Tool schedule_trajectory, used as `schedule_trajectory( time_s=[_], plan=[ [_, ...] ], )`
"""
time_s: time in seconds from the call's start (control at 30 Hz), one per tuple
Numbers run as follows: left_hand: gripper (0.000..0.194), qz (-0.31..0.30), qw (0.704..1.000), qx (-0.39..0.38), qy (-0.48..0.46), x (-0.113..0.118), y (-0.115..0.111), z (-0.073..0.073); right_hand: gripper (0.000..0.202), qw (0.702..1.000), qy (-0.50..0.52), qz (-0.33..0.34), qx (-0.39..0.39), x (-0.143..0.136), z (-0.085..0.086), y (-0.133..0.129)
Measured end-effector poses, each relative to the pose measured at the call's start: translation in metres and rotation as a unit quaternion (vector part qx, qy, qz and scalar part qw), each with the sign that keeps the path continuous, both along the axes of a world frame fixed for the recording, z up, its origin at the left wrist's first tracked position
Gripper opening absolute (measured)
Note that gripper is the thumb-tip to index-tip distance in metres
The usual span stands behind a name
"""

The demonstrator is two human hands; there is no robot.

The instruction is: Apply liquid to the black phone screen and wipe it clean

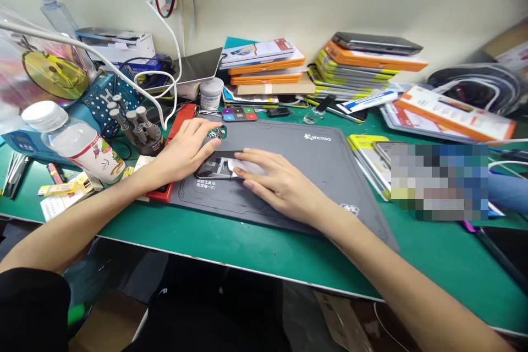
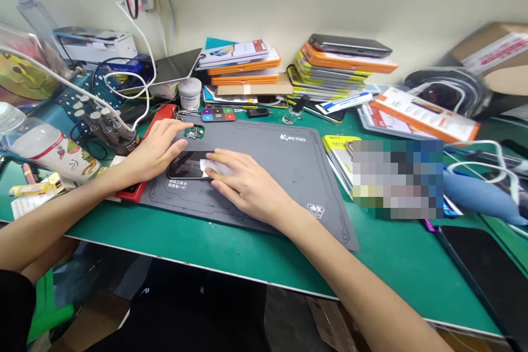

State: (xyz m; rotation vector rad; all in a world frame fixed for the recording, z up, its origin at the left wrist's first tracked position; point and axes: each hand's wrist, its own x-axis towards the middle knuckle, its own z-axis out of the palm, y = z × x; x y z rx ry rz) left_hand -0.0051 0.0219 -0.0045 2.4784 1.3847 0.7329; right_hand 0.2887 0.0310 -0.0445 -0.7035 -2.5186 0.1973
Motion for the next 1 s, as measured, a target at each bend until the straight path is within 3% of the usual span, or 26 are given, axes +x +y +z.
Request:
schedule_trajectory(
  time_s=[0.17, 0.3, 0.47, 0.63, 0.8, 0.93, 1.0],
  plan=[
    [0.059, 0.013, 1.000, -0.006, -0.020, -0.002, -0.001, 0.000, 0.034, 0.997, -0.011, -0.050, 0.058, -0.002, 0.003, 0.003],
    [0.056, 0.009, 1.000, -0.012, -0.020, -0.002, -0.001, 0.001, 0.035, 0.998, -0.014, 0.024, 0.057, -0.001, 0.005, -0.001],
    [0.052, 0.020, 1.000, -0.006, -0.024, -0.001, 0.000, 0.001, 0.031, 0.997, -0.004, -0.024, 0.080, 0.000, 0.005, -0.005],
    [0.050, 0.037, 0.999, -0.006, -0.039, -0.003, 0.000, 0.000, 0.036, 0.996, -0.009, 0.051, 0.073, -0.005, 0.001, -0.006],
    [0.050, 0.039, 0.998, -0.019, -0.044, -0.003, -0.002, 0.001, 0.034, 0.996, 0.001, -0.051, 0.069, -0.005, -0.005, 0.003],
    [0.050, 0.035, 0.999, -0.020, -0.034, -0.003, -0.003, 0.001, 0.037, 0.998, -0.013, 0.005, 0.056, -0.008, -0.006, 0.001],
    [0.049, 0.037, 0.999, -0.018, -0.027, -0.003, -0.003, 0.001, 0.038, 0.998, -0.017, -0.007, 0.052, -0.010, -0.007, 0.003]
  ],
)
